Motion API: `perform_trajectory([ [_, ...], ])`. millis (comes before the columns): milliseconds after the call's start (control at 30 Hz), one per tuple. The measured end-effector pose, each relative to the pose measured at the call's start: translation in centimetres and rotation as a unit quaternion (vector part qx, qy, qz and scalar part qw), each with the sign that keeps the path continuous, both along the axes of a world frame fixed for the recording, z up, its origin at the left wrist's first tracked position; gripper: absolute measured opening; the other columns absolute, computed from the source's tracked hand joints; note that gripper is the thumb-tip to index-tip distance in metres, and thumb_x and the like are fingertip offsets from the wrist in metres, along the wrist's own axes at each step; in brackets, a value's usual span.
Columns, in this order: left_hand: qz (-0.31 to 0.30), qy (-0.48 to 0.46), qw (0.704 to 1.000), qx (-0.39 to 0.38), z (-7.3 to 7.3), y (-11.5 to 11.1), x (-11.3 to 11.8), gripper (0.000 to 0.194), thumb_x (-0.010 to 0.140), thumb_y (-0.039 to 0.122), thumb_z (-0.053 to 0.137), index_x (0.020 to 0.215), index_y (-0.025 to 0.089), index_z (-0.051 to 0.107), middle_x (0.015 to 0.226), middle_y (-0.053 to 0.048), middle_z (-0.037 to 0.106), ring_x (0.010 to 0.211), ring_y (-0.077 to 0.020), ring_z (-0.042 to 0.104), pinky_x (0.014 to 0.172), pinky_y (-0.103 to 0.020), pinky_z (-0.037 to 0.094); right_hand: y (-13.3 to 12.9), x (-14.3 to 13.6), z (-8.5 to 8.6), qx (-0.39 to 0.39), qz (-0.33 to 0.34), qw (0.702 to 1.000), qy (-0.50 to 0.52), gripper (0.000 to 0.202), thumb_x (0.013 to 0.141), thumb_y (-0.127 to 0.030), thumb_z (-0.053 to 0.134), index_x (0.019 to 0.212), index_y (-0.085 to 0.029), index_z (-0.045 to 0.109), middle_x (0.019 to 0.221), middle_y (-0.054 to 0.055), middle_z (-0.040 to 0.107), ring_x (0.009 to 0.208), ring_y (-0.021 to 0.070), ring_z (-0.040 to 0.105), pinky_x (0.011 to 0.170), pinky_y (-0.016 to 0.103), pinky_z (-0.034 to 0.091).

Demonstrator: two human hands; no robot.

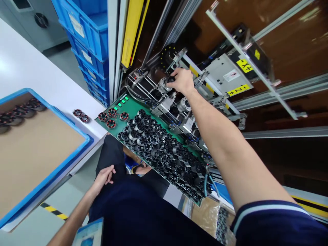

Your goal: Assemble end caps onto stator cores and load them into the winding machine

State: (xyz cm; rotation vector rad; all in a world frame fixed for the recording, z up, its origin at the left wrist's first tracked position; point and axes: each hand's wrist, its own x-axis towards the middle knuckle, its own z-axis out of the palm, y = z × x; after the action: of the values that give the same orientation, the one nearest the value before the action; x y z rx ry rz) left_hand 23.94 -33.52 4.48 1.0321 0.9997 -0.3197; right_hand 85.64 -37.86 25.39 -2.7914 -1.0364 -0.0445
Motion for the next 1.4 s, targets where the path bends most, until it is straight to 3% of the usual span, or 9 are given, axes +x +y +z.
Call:
perform_trajectory([
  [367,-0.01,0.014,1.0,0.003,-2.6,0.2,0.6,0.1,0.072,0.108,0.077,0.096,0.012,0.09,0.044,0.003,0.048,0.038,-0.014,0.043,0.047,-0.029,0.041,0.6,6.3,-0.6,-0.058,0.041,0.993,0.099,0.064,0.08,-0.059,0.107,0.13,-0.022,0.093,0.123,0.015,0.092,0.122,0.0443,0.086,0.123,0.071,0.069],
  [533,-0.012,0.012,1.0,0.013,-2.9,0.0,0.5,0.098,0.075,0.108,0.074,0.096,0.013,0.09,0.043,0.003,0.049,0.037,-0.0139,0.041,0.046,-0.029,0.042,0.0,2.0,-1.9,-0.094,0.058,0.993,0.03,0.082,0.097,-0.073,0.087,0.154,-0.014,0.082,0.156,0.026,0.082,0.147,0.0533,0.075,0.133,0.08,0.058],
  [700,-0.026,0.007,0.999,0.027,-3.1,0.3,0.6,0.101,0.076,0.109,0.071,0.096,0.011,0.089,0.044,0.001,0.052,0.036,-0.0146,0.042,0.045,-0.029,0.041,-1.5,-4.3,-4.1,-0.101,0.038,0.994,0.001,0.123,0.099,-0.091,0.073,0.184,-0.004,0.05,0.2,0.036,0.029,0.181,0.0697,0.029,0.136,0.097,0.038],
  [833,-0.069,-0.009,0.996,0.052,-2.4,1.1,0.9,0.108,0.077,0.114,0.064,0.101,0.011,0.088,0.048,-0.002,0.057,0.038,-0.0171,0.048,0.047,-0.03,0.042,-7.1,-7.9,-2.1,-0.023,0.058,0.998,0.014,0.11,0.107,-0.093,0.06,0.185,-0.016,0.052,0.196,0.031,0.042,0.183,0.058,0.037,0.146,0.085,0.036],
  [1000,-0.152,-0.113,0.975,0.116,2.1,0.9,3.3,0.091,0.093,0.103,0.068,0.103,0.014,0.086,0.061,-0.005,0.071,0.054,-0.0197,0.065,0.061,-0.03,0.051,-21.2,-16.8,2.3,0.074,0.058,0.994,0.051,0.08,0.112,-0.083,0.068,0.17,-0.027,0.069,0.174,0.019,0.073,0.165,0.0454,0.067,0.142,0.073,0.05],
  [1100,-0.206,-0.216,0.94,0.166,6.9,-0.4,7.1,0.067,0.108,0.082,0.07,0.107,0.018,0.089,0.072,-0.005,0.078,0.067,-0.0214,0.074,0.074,-0.032,0.059,-28.5,-23.5,1.9,0.073,-0.004,0.99,0.12,0.067,0.114,-0.071,0.071,0.162,-0.023,0.076,0.159,0.017,0.083,0.144,0.0404,0.081,0.131,0.065,0.063],
  [1233,-0.255,-0.35,0.858,0.277,12.8,-4.2,15.2,0.041,0.116,0.061,0.073,0.121,0.026,0.093,0.116,-0.008,0.089,0.106,-0.0265,0.082,0.105,-0.039,0.065,-32.9,-28.9,-2.2,0.063,-0.035,0.986,0.148,0.053,0.109,-0.055,0.081,0.15,-0.023,0.083,0.148,0.017,0.088,0.134,0.0404,0.084,0.125,0.063,0.065],
  [1300,-0.294,-0.405,0.787,0.361,14.4,-6.6,19.5,0.029,0.117,0.048,0.077,0.132,0.028,0.092,0.135,-0.01,0.086,0.133,-0.0313,0.076,0.124,-0.044,0.06,-33.2,-29.8,-4.3,0.068,-0.047,0.985,0.149,0.052,0.107,-0.048,0.083,0.152,-0.022,0.082,0.149,0.018,0.087,0.135,0.0411,0.082,0.126,0.064,0.063],
  [1400,-0.375,-0.436,0.642,0.507,15.0,-9.7,24.6,0.03,0.114,0.03,0.08,0.142,0.022,0.088,0.156,-0.019,0.077,0.151,-0.04,0.067,0.128,-0.055,0.059,-32.9,-30.0,-6.3,0.084,-0.063,0.985,0.137,0.053,0.106,-0.044,0.084,0.153,-0.021,0.08,0.15,0.019,0.086,0.135,0.0419,0.08,0.127,0.066,0.06],
])
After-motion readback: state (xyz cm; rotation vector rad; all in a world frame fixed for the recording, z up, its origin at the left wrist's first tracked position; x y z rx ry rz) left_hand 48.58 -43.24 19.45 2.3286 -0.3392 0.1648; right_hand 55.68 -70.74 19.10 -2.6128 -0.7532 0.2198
